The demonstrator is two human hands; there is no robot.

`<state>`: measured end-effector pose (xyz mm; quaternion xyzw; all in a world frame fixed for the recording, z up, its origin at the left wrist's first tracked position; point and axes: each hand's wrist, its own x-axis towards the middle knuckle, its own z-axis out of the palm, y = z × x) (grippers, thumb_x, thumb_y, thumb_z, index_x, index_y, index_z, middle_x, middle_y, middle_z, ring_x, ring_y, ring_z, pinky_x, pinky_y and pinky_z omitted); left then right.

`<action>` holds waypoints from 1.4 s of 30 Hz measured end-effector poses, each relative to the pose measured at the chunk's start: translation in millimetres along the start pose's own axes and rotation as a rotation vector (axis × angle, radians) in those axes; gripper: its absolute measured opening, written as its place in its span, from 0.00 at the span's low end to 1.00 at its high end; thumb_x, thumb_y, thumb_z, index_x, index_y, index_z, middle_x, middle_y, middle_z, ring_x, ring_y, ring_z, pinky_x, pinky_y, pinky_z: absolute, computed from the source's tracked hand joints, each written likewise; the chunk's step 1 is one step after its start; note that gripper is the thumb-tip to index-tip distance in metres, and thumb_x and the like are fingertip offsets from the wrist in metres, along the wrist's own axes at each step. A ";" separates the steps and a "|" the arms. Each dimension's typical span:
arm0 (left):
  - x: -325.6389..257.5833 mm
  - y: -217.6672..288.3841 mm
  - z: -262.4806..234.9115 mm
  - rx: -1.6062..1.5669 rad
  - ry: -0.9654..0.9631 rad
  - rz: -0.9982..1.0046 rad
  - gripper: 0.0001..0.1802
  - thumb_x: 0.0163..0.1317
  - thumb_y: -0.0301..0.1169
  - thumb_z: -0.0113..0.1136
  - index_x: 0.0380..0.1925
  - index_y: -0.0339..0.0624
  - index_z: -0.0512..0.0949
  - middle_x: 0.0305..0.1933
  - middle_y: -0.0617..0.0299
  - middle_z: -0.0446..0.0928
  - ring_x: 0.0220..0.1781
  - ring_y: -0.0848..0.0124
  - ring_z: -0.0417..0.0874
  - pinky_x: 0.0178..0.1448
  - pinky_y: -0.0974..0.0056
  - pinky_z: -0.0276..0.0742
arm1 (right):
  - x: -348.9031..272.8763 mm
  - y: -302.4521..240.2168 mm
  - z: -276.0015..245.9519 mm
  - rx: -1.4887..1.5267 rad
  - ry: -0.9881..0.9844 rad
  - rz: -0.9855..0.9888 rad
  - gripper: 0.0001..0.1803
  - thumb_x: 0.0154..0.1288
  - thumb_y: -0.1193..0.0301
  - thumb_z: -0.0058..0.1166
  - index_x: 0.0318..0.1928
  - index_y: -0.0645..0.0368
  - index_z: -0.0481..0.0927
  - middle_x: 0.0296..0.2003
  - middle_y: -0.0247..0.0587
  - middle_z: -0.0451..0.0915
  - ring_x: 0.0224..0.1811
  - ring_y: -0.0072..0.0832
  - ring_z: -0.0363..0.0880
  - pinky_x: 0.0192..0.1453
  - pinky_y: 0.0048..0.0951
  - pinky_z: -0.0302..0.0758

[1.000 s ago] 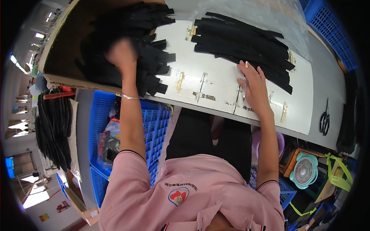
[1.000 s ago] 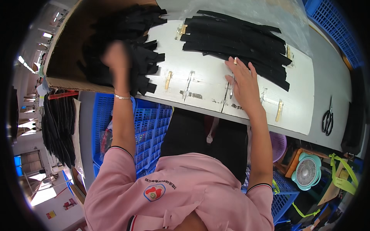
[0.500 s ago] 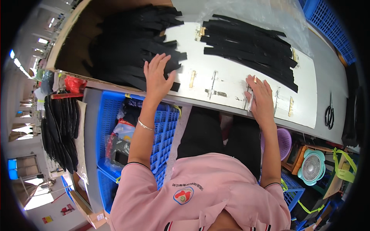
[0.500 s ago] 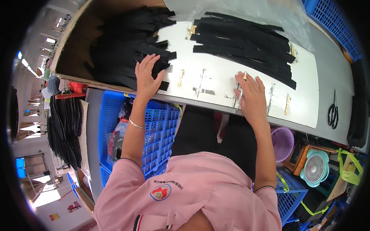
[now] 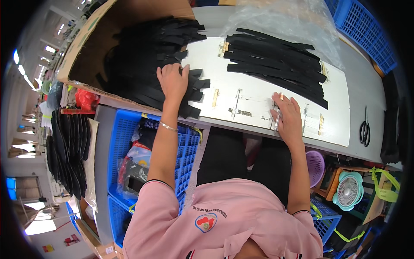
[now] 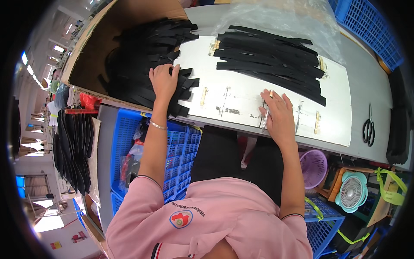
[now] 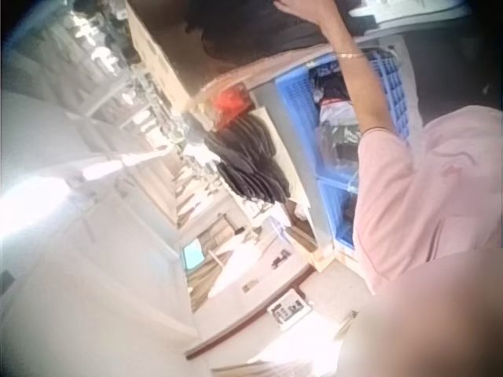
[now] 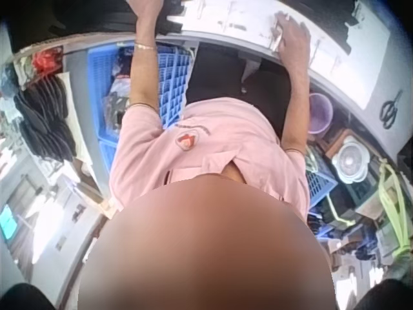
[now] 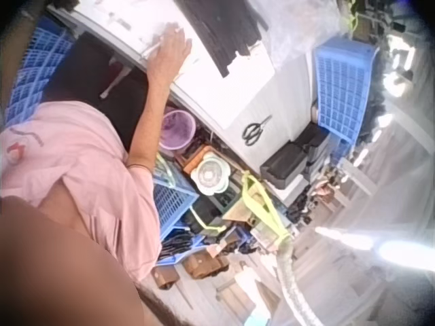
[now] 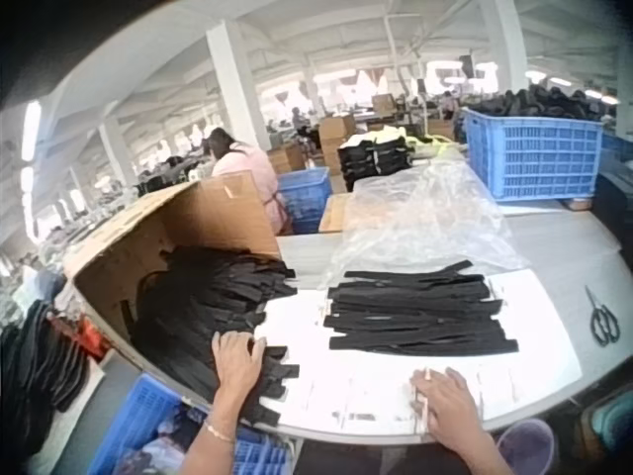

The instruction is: Marking zipper components and attaching small parts using a jig on a workstation.

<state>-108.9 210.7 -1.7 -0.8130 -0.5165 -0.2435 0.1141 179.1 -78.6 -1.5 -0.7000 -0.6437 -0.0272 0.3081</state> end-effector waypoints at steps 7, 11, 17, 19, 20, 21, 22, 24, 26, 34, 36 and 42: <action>1.4 -3.2 -49.4 -0.496 -0.130 0.151 0.21 0.67 0.25 0.54 0.60 0.44 0.80 0.69 0.52 0.75 0.78 0.51 0.65 0.82 0.42 0.49 | 0.8 1.4 -1.9 0.010 0.021 -0.012 0.24 0.67 0.73 0.62 0.63 0.54 0.77 0.63 0.41 0.81 0.69 0.40 0.75 0.76 0.48 0.61; -15.1 -5.5 -45.1 -0.333 -0.219 0.227 0.18 0.63 0.26 0.62 0.54 0.46 0.84 0.66 0.56 0.78 0.76 0.53 0.69 0.81 0.44 0.52 | 3.1 -0.6 0.8 0.012 0.021 -0.020 0.24 0.67 0.72 0.63 0.63 0.54 0.76 0.62 0.41 0.81 0.69 0.39 0.75 0.76 0.47 0.61; -3.1 9.9 -44.2 -0.298 -0.137 0.293 0.10 0.63 0.30 0.66 0.44 0.45 0.87 0.54 0.59 0.85 0.68 0.57 0.77 0.77 0.46 0.58 | 0.3 -1.5 -2.6 -0.007 0.034 -0.025 0.23 0.68 0.72 0.62 0.63 0.54 0.76 0.61 0.40 0.81 0.69 0.37 0.75 0.77 0.45 0.59; -4.1 22.6 -40.1 -0.330 -0.078 0.337 0.08 0.63 0.31 0.66 0.40 0.43 0.88 0.50 0.60 0.86 0.64 0.59 0.80 0.76 0.46 0.59 | 0.9 -0.9 -3.1 0.017 0.038 -0.012 0.22 0.69 0.71 0.62 0.62 0.54 0.76 0.61 0.40 0.81 0.69 0.37 0.75 0.77 0.45 0.59; -5.4 28.2 -38.9 -0.343 -0.088 0.350 0.08 0.63 0.31 0.66 0.40 0.43 0.88 0.50 0.60 0.86 0.64 0.59 0.80 0.76 0.46 0.59 | 1.3 -0.3 -3.6 0.047 0.044 -0.015 0.22 0.69 0.71 0.62 0.62 0.54 0.76 0.61 0.40 0.81 0.69 0.37 0.75 0.77 0.45 0.60; -6.5 33.0 -38.4 -0.363 -0.167 0.320 0.08 0.63 0.30 0.66 0.39 0.42 0.88 0.48 0.59 0.87 0.61 0.59 0.82 0.75 0.47 0.61 | 1.2 0.3 -4.0 0.061 0.060 -0.019 0.21 0.68 0.72 0.62 0.61 0.54 0.77 0.59 0.42 0.82 0.66 0.38 0.76 0.75 0.46 0.62; -5.9 37.1 -38.7 -0.376 -0.242 0.286 0.08 0.62 0.30 0.67 0.39 0.41 0.88 0.47 0.58 0.87 0.58 0.59 0.84 0.74 0.48 0.63 | 1.4 1.9 -3.7 0.054 0.061 -0.006 0.21 0.68 0.72 0.62 0.61 0.54 0.77 0.59 0.42 0.82 0.66 0.38 0.76 0.75 0.46 0.62; -3.5 47.3 -36.2 -0.493 -0.143 0.137 0.09 0.54 0.28 0.74 0.34 0.37 0.88 0.37 0.53 0.87 0.40 0.56 0.88 0.49 0.60 0.80 | 0.7 6.4 -2.6 0.184 0.150 -0.010 0.21 0.68 0.72 0.63 0.60 0.55 0.77 0.58 0.43 0.83 0.63 0.39 0.79 0.73 0.47 0.65; 1.7 58.5 -38.3 -0.486 -0.138 -0.060 0.09 0.54 0.29 0.75 0.34 0.37 0.88 0.35 0.53 0.87 0.36 0.57 0.88 0.42 0.62 0.80 | -1.8 8.3 -3.1 0.209 0.172 0.009 0.21 0.67 0.74 0.63 0.60 0.55 0.78 0.56 0.44 0.83 0.60 0.42 0.80 0.70 0.45 0.70; 1.7 101.7 -35.4 -0.888 -0.384 -0.256 0.15 0.62 0.33 0.74 0.41 0.31 0.87 0.27 0.63 0.84 0.30 0.83 0.75 0.36 0.72 0.72 | -16.7 -1.5 -19.5 0.380 0.301 0.229 0.20 0.67 0.78 0.63 0.59 0.60 0.80 0.57 0.45 0.84 0.61 0.44 0.81 0.65 0.36 0.76; -18.8 130.2 -30.0 -0.847 -0.066 0.092 0.11 0.64 0.31 0.71 0.40 0.33 0.87 0.39 0.56 0.89 0.35 0.71 0.87 0.41 0.70 0.79 | -21.6 -7.6 -21.9 0.266 0.332 0.172 0.20 0.66 0.78 0.64 0.59 0.60 0.80 0.57 0.46 0.84 0.62 0.43 0.81 0.65 0.38 0.76; -100.2 233.1 -46.0 -0.778 -0.245 0.509 0.13 0.64 0.26 0.65 0.49 0.41 0.86 0.55 0.56 0.86 0.64 0.57 0.82 0.68 0.53 0.70 | -46.5 -27.2 -14.5 -0.037 0.336 0.089 0.24 0.63 0.72 0.67 0.59 0.57 0.78 0.55 0.45 0.84 0.61 0.39 0.81 0.70 0.51 0.69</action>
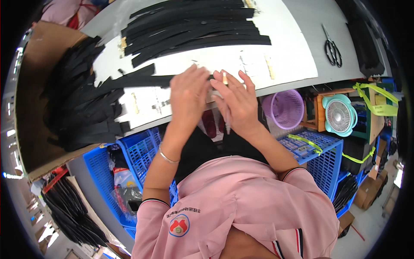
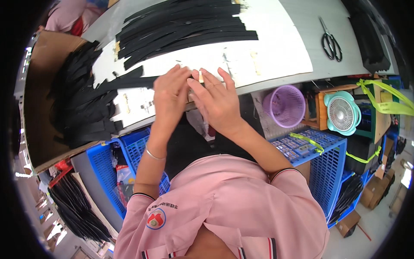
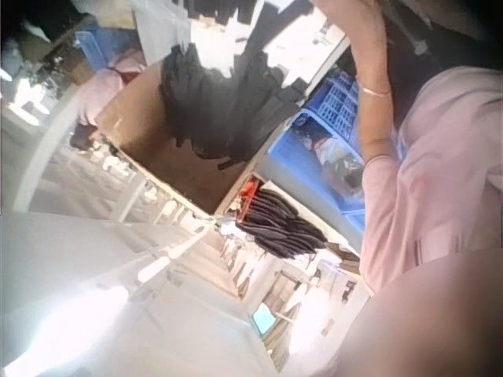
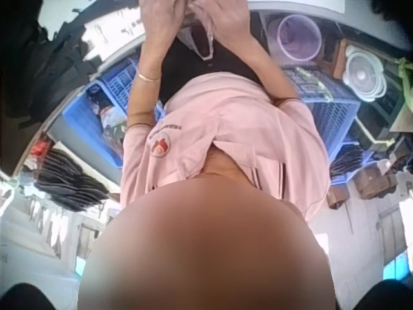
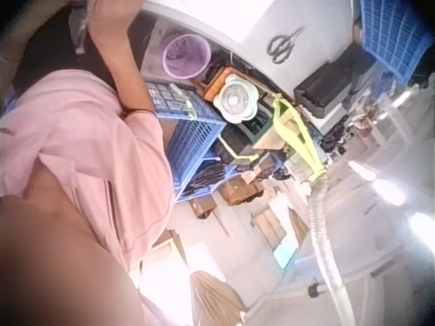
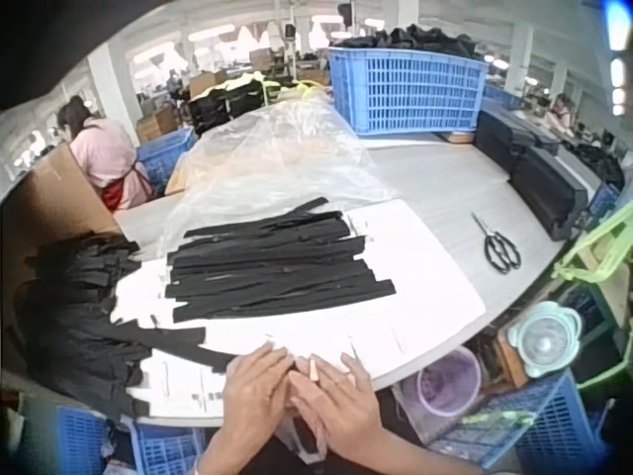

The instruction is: Marking zipper components and attaching small parts using a jig on a workstation.

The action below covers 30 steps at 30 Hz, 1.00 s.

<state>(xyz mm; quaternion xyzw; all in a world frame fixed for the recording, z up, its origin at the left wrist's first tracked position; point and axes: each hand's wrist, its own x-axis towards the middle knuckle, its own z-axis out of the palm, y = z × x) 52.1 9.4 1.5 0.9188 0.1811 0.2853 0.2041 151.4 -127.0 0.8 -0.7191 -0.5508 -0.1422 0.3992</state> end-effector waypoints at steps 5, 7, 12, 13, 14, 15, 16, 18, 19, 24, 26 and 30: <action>-9.0 33.6 23.9 -0.012 -0.097 0.014 0.28 0.65 0.29 0.64 0.66 0.36 0.75 0.71 0.49 0.73 0.77 0.51 0.67 0.80 0.43 0.54 | -21.4 22.5 -10.9 -0.164 -0.089 0.133 0.29 0.61 0.73 0.69 0.63 0.55 0.76 0.61 0.40 0.83 0.69 0.38 0.76 0.79 0.56 0.53; -12.2 34.2 18.0 0.033 -0.127 -0.010 0.31 0.65 0.31 0.64 0.69 0.37 0.72 0.73 0.49 0.71 0.79 0.51 0.64 0.81 0.41 0.49 | -22.0 35.1 -24.4 -0.218 -0.122 0.131 0.29 0.61 0.72 0.69 0.63 0.55 0.76 0.61 0.39 0.82 0.70 0.37 0.76 0.79 0.56 0.53; -30.7 17.3 -3.9 0.194 -0.187 -0.092 0.37 0.68 0.41 0.65 0.72 0.38 0.68 0.77 0.51 0.67 0.81 0.52 0.60 0.82 0.37 0.37 | -24.7 72.7 -49.0 -0.340 -0.132 0.136 0.27 0.61 0.67 0.68 0.61 0.53 0.78 0.61 0.35 0.83 0.70 0.35 0.74 0.79 0.56 0.54; -34.2 14.1 -7.7 0.196 -0.203 -0.108 0.38 0.68 0.42 0.65 0.73 0.38 0.66 0.78 0.51 0.66 0.82 0.53 0.60 0.82 0.37 0.34 | -25.5 77.3 -52.3 -0.333 -0.135 0.134 0.27 0.61 0.67 0.68 0.61 0.53 0.78 0.61 0.35 0.83 0.70 0.35 0.74 0.79 0.56 0.54; -36.7 12.7 -10.8 0.201 -0.203 -0.116 0.38 0.68 0.42 0.65 0.73 0.38 0.66 0.78 0.51 0.66 0.82 0.53 0.60 0.82 0.37 0.34 | -25.7 81.1 -54.5 -0.284 -0.150 0.129 0.27 0.61 0.69 0.68 0.61 0.52 0.78 0.61 0.34 0.83 0.70 0.35 0.74 0.79 0.55 0.54; -38.1 12.0 -15.0 0.196 -0.191 -0.152 0.38 0.68 0.42 0.65 0.73 0.38 0.66 0.78 0.51 0.65 0.82 0.54 0.59 0.82 0.37 0.33 | -25.7 84.3 -56.0 -0.234 -0.165 0.122 0.27 0.61 0.70 0.68 0.61 0.51 0.78 0.61 0.33 0.83 0.71 0.35 0.74 0.79 0.55 0.54; -41.1 10.0 -20.8 0.198 -0.177 -0.193 0.38 0.68 0.42 0.65 0.74 0.38 0.66 0.78 0.52 0.65 0.82 0.55 0.59 0.82 0.36 0.31 | -26.0 85.9 -55.4 -0.215 -0.169 0.113 0.27 0.61 0.70 0.68 0.61 0.51 0.78 0.61 0.33 0.83 0.71 0.35 0.74 0.79 0.55 0.54; -47.1 -4.4 -26.6 0.241 -0.144 -0.234 0.38 0.68 0.43 0.65 0.74 0.38 0.66 0.79 0.51 0.64 0.82 0.56 0.59 0.81 0.34 0.29 | -26.8 86.7 -54.0 -0.209 -0.170 0.132 0.27 0.61 0.73 0.68 0.62 0.50 0.79 0.62 0.32 0.83 0.71 0.35 0.73 0.79 0.53 0.54; -49.1 -11.2 -30.5 0.268 -0.136 -0.265 0.38 0.68 0.43 0.65 0.74 0.39 0.66 0.79 0.51 0.64 0.83 0.56 0.59 0.81 0.33 0.28 | -25.1 85.0 -57.4 -0.215 -0.174 0.133 0.25 0.62 0.73 0.66 0.61 0.51 0.79 0.62 0.33 0.82 0.71 0.36 0.73 0.80 0.52 0.55; -66.4 -12.9 -44.7 0.277 -0.154 -0.312 0.39 0.68 0.46 0.64 0.74 0.39 0.66 0.79 0.49 0.62 0.83 0.53 0.58 0.79 0.29 0.27 | -23.7 82.0 -59.2 -0.253 -0.221 0.142 0.20 0.69 0.68 0.61 0.60 0.53 0.80 0.63 0.34 0.82 0.72 0.38 0.72 0.81 0.49 0.56; -74.6 -12.5 -48.3 0.307 -0.145 -0.338 0.40 0.68 0.47 0.64 0.74 0.38 0.65 0.79 0.48 0.62 0.83 0.52 0.57 0.79 0.29 0.26 | -20.9 82.2 -60.3 -0.260 -0.238 0.154 0.19 0.72 0.65 0.59 0.61 0.53 0.80 0.63 0.34 0.81 0.72 0.37 0.71 0.81 0.48 0.55; -88.5 -20.2 -60.6 0.307 -0.107 -0.406 0.41 0.68 0.48 0.65 0.74 0.39 0.65 0.79 0.50 0.62 0.83 0.53 0.55 0.78 0.29 0.24 | -17.0 81.0 -61.6 -0.268 -0.277 0.182 0.20 0.73 0.66 0.57 0.63 0.52 0.80 0.64 0.33 0.81 0.73 0.37 0.70 0.83 0.47 0.53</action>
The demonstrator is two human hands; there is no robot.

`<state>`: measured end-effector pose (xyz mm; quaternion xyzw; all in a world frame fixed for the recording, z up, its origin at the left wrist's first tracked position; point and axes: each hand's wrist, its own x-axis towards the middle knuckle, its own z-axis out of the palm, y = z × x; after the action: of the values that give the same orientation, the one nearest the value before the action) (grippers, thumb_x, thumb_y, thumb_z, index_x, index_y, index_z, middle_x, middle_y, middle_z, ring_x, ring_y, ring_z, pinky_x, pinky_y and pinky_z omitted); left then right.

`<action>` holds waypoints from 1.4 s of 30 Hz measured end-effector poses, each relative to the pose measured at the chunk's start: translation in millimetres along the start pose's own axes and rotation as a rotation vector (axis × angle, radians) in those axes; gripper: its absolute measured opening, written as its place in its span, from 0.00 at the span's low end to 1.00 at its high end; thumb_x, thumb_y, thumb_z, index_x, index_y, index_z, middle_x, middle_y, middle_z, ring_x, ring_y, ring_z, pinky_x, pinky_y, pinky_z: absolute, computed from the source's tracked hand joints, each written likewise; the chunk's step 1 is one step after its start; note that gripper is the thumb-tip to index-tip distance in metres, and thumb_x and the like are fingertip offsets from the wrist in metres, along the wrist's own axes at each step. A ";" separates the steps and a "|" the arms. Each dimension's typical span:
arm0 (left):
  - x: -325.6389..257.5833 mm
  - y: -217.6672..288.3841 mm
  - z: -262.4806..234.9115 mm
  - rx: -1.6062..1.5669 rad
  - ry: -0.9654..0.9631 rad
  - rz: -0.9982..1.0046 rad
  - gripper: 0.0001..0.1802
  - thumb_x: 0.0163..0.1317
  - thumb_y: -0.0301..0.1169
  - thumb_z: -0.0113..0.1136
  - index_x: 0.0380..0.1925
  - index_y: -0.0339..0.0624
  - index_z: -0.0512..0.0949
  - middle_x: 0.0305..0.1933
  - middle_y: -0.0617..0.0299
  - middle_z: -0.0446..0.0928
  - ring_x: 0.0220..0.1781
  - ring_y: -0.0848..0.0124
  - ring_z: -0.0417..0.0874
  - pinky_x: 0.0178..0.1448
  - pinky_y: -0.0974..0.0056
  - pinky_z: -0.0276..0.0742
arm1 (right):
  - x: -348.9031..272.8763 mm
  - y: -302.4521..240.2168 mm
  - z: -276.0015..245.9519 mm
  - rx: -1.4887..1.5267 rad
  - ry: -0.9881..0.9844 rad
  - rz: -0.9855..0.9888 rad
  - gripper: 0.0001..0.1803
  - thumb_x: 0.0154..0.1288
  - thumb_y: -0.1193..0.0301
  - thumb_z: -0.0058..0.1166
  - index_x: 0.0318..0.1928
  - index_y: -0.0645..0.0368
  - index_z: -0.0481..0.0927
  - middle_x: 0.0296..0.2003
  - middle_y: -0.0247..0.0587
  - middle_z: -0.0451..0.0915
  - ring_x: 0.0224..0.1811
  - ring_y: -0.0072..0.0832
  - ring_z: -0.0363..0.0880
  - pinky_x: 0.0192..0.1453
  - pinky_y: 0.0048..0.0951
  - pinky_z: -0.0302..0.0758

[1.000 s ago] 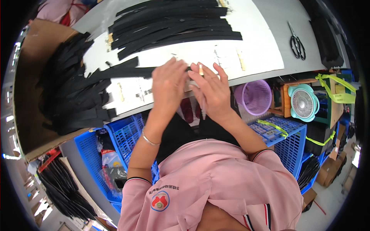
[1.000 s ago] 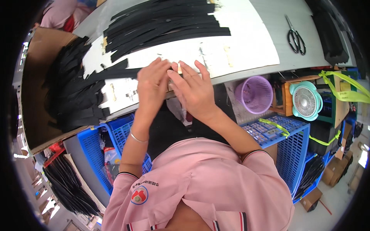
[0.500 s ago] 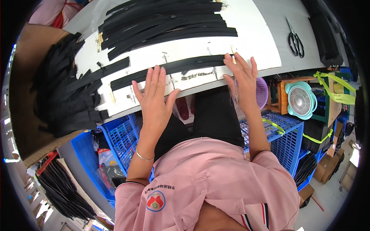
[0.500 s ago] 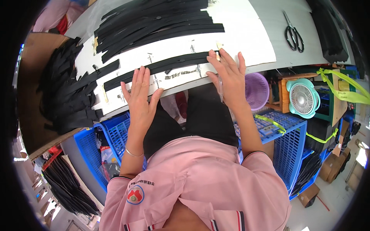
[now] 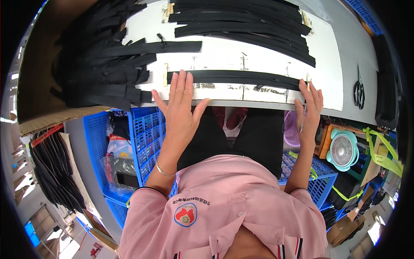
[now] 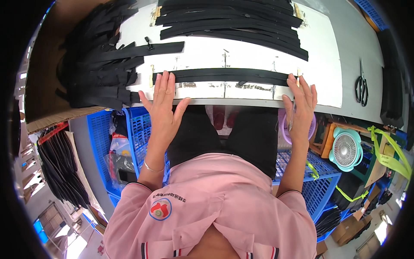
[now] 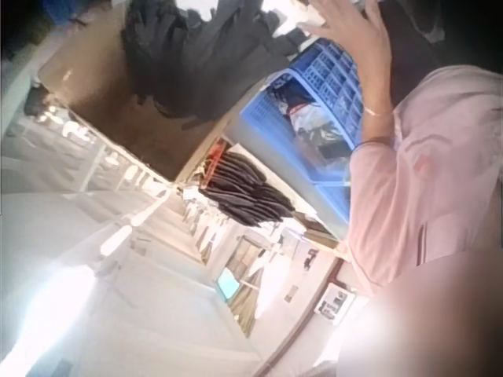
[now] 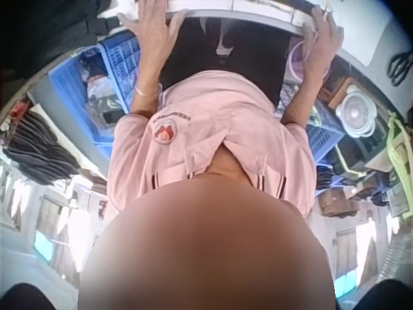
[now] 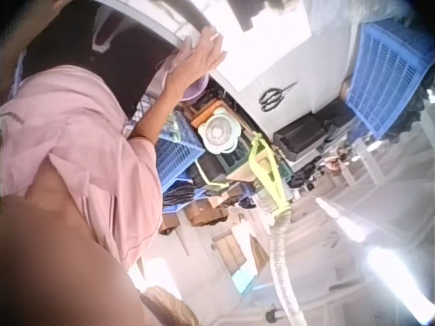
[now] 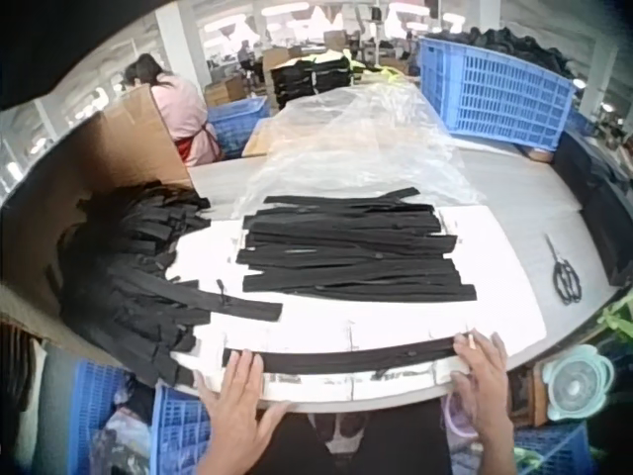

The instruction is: Marking zipper components and attaching small parts using a jig on a workstation.

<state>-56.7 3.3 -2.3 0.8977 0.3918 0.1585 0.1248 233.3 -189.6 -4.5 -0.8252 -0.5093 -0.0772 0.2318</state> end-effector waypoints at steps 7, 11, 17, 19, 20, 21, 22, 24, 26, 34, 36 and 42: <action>-2.9 -16.4 -6.5 -0.017 0.074 -0.009 0.35 0.65 0.47 0.67 0.70 0.47 0.72 0.75 0.59 0.69 0.81 0.56 0.61 0.80 0.33 0.30 | 13.7 -14.8 -3.9 0.072 0.065 0.007 0.17 0.76 0.72 0.52 0.62 0.52 0.80 0.59 0.36 0.83 0.68 0.37 0.76 0.82 0.48 0.56; -3.5 -17.0 0.2 -0.026 0.109 -0.016 0.35 0.65 0.47 0.68 0.70 0.47 0.73 0.75 0.59 0.70 0.81 0.57 0.61 0.80 0.34 0.31 | 34.6 -71.3 -2.0 0.512 0.052 0.176 0.15 0.77 0.74 0.51 0.60 0.57 0.81 0.48 0.41 0.88 0.52 0.29 0.85 0.68 0.37 0.73; -6.2 -18.2 3.2 -0.011 0.138 -0.021 0.36 0.65 0.48 0.67 0.70 0.48 0.73 0.75 0.59 0.70 0.81 0.58 0.63 0.81 0.35 0.33 | 75.8 -158.9 37.1 0.954 -0.158 0.152 0.10 0.74 0.69 0.59 0.47 0.62 0.87 0.33 0.35 0.86 0.34 0.19 0.81 0.41 0.21 0.75; -5.6 -17.9 5.1 -0.015 0.137 -0.023 0.36 0.65 0.49 0.67 0.71 0.49 0.72 0.74 0.60 0.70 0.80 0.59 0.63 0.80 0.35 0.34 | 86.8 -174.4 55.0 1.109 -0.249 0.176 0.10 0.73 0.70 0.60 0.45 0.64 0.87 0.32 0.35 0.85 0.29 0.16 0.79 0.34 0.21 0.73; -5.4 -17.4 5.5 -0.016 0.139 -0.029 0.36 0.65 0.49 0.67 0.71 0.49 0.72 0.74 0.60 0.70 0.80 0.59 0.63 0.80 0.35 0.34 | 89.5 -176.9 66.3 1.107 -0.255 0.173 0.10 0.73 0.70 0.60 0.45 0.64 0.87 0.32 0.35 0.85 0.29 0.16 0.79 0.34 0.21 0.73; -5.0 -16.6 5.6 -0.024 0.137 -0.025 0.37 0.64 0.49 0.67 0.71 0.49 0.72 0.75 0.60 0.70 0.80 0.59 0.63 0.80 0.34 0.33 | 89.9 -177.6 79.3 1.008 -0.253 0.138 0.10 0.72 0.70 0.60 0.43 0.66 0.86 0.33 0.36 0.86 0.27 0.16 0.78 0.32 0.21 0.72; -5.3 -17.0 5.4 -0.029 0.136 -0.026 0.37 0.64 0.50 0.67 0.71 0.49 0.72 0.75 0.61 0.70 0.80 0.59 0.63 0.80 0.34 0.33 | 90.6 -180.6 85.4 0.910 -0.256 0.100 0.10 0.72 0.71 0.60 0.41 0.68 0.86 0.34 0.37 0.86 0.25 0.16 0.77 0.29 0.21 0.71; -5.5 -19.0 6.0 -0.041 0.147 -0.029 0.38 0.63 0.50 0.67 0.71 0.49 0.71 0.75 0.61 0.70 0.80 0.60 0.63 0.80 0.34 0.33 | 90.9 -181.3 87.4 0.883 -0.304 0.068 0.11 0.73 0.70 0.60 0.45 0.66 0.87 0.35 0.37 0.87 0.32 0.15 0.82 0.37 0.18 0.75; -6.5 -19.7 6.9 -0.053 0.155 -0.032 0.38 0.63 0.50 0.67 0.71 0.50 0.71 0.75 0.62 0.70 0.80 0.60 0.63 0.80 0.34 0.32 | 90.3 -182.9 87.6 0.859 -0.300 0.048 0.12 0.73 0.70 0.60 0.43 0.68 0.87 0.39 0.36 0.88 0.33 0.18 0.83 0.37 0.19 0.76; -7.4 -21.4 9.7 -0.084 0.182 -0.021 0.38 0.62 0.49 0.68 0.71 0.49 0.71 0.75 0.62 0.69 0.81 0.59 0.62 0.80 0.34 0.28 | 89.6 -185.9 97.0 0.804 -0.228 -0.017 0.10 0.71 0.70 0.61 0.38 0.67 0.86 0.37 0.37 0.88 0.23 0.24 0.81 0.30 0.26 0.74; -7.4 -21.3 11.1 -0.086 0.184 -0.023 0.38 0.62 0.49 0.68 0.71 0.49 0.71 0.75 0.62 0.69 0.81 0.59 0.62 0.80 0.34 0.28 | 89.1 -186.2 98.8 0.774 -0.223 -0.028 0.10 0.71 0.70 0.61 0.38 0.67 0.86 0.37 0.37 0.88 0.22 0.25 0.81 0.29 0.26 0.74; -7.8 -22.4 13.5 -0.088 0.185 -0.020 0.38 0.62 0.49 0.68 0.71 0.50 0.71 0.75 0.62 0.69 0.81 0.58 0.62 0.80 0.33 0.28 | 86.8 -183.4 95.9 0.854 -0.179 -0.003 0.13 0.69 0.69 0.62 0.31 0.67 0.85 0.37 0.35 0.89 0.22 0.27 0.80 0.28 0.27 0.73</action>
<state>-71.5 11.0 -24.0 0.8689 0.4032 0.2566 0.1291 102.8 -7.0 -1.7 -0.6578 -0.5148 0.2122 0.5071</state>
